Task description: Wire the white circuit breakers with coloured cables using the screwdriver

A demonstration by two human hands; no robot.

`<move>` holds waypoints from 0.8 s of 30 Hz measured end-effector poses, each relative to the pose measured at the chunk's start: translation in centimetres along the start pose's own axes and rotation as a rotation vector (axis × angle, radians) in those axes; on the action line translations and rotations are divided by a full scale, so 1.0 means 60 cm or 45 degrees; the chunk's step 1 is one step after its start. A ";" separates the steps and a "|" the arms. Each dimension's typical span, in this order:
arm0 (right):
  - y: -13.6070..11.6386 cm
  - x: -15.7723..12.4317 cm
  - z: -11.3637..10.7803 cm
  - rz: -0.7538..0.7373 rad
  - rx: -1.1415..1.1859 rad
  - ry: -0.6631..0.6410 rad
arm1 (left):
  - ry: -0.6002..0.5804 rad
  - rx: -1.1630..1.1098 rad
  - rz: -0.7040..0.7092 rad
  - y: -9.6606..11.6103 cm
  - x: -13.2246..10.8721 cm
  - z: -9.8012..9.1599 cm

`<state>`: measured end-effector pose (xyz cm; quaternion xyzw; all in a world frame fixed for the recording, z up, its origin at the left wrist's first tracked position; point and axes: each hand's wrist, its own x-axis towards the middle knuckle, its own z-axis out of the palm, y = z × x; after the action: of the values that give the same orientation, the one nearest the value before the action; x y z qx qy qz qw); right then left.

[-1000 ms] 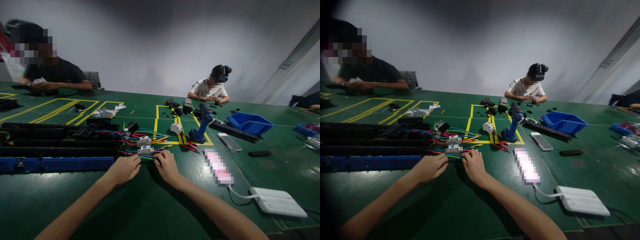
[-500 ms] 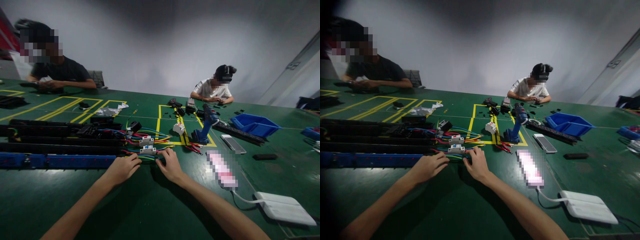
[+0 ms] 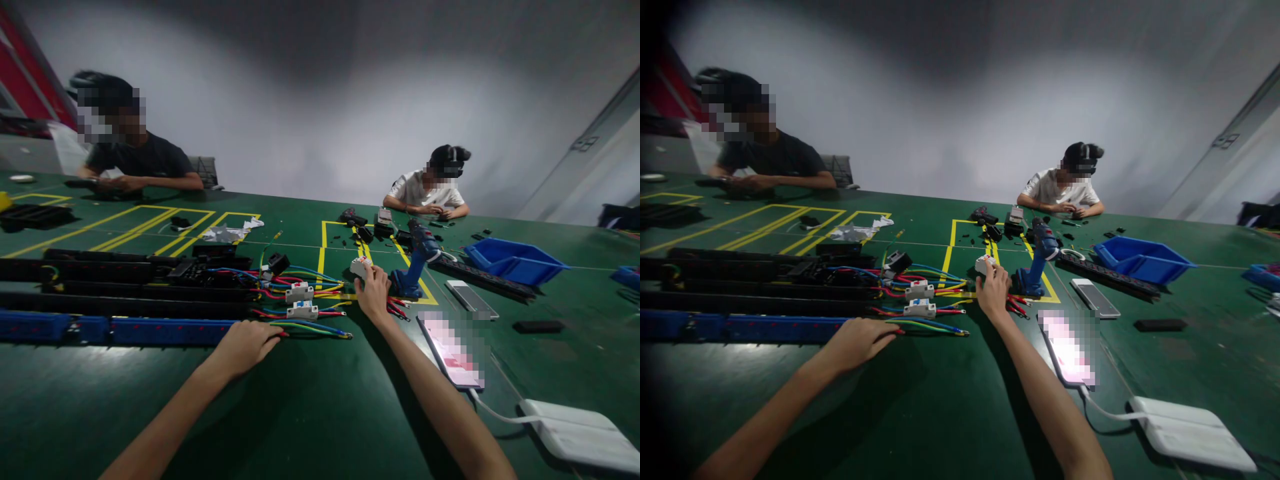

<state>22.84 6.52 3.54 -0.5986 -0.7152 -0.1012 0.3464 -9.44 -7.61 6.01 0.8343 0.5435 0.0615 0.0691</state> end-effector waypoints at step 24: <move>0.029 -0.005 0.029 0.079 0.074 0.018 | 0.053 -0.063 0.113 -0.006 0.008 0.009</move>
<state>23.81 7.74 1.60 -0.6094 -0.6965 -0.0738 0.3716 -9.46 -7.04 5.43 0.8541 0.5057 0.0954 0.0757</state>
